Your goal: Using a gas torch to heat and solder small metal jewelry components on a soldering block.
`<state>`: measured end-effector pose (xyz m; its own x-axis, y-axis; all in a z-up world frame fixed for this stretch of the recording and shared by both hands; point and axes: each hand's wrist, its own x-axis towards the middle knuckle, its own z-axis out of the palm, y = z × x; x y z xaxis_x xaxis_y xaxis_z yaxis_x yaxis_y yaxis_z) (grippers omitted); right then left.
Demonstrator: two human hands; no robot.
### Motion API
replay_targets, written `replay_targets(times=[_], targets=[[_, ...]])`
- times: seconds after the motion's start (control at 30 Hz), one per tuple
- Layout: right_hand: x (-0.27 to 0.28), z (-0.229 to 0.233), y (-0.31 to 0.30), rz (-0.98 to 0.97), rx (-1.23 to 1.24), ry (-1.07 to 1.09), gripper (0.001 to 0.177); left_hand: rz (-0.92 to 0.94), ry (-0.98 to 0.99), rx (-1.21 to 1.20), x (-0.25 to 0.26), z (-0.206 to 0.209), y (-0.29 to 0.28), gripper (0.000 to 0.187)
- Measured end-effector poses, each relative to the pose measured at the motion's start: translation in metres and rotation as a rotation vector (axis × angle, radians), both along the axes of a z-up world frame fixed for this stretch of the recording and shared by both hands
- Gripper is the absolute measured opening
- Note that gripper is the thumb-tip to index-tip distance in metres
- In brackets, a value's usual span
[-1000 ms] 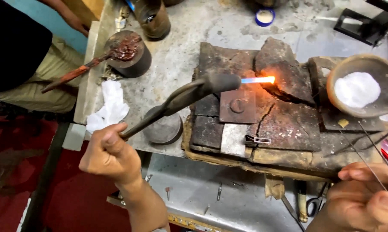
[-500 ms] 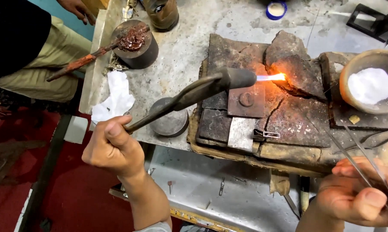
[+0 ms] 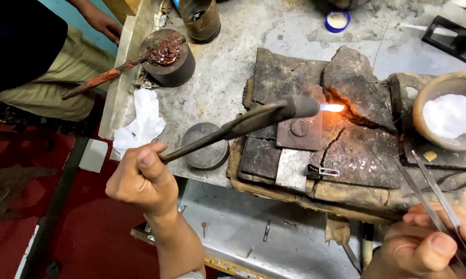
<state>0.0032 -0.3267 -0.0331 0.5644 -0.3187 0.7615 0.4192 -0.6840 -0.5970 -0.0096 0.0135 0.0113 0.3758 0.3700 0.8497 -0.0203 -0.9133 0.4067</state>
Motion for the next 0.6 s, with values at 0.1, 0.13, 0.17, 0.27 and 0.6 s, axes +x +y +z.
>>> replay_targets(times=[0.1, 0.13, 0.17, 0.27, 0.6], targets=[[0.014, -0.050, -0.023, 0.165, 0.350, -0.165, 0.046, -0.009, -0.002, 0.010, 0.003, -0.005, 0.002, 0.064], [0.015, -0.057, -0.026, 0.164, 0.350, -0.166, 0.046, -0.010, -0.003, 0.010, 0.003, -0.005, 0.002, 0.064], [0.016, -0.064, -0.029, 0.164, 0.426, -0.185, 0.043, -0.007, -0.001, 0.008, 0.004, -0.005, 0.001, 0.063], [0.010, -0.045, -0.014, 0.104, 0.383, -0.123, 0.039, 0.024, 0.020, -0.007, 0.006, -0.003, -0.005, 0.065], [0.003, -0.053, -0.023, 0.154, 0.363, 0.028, 0.047, 0.071, 0.035, 0.016, 0.011, -0.013, -0.006, 0.068]])
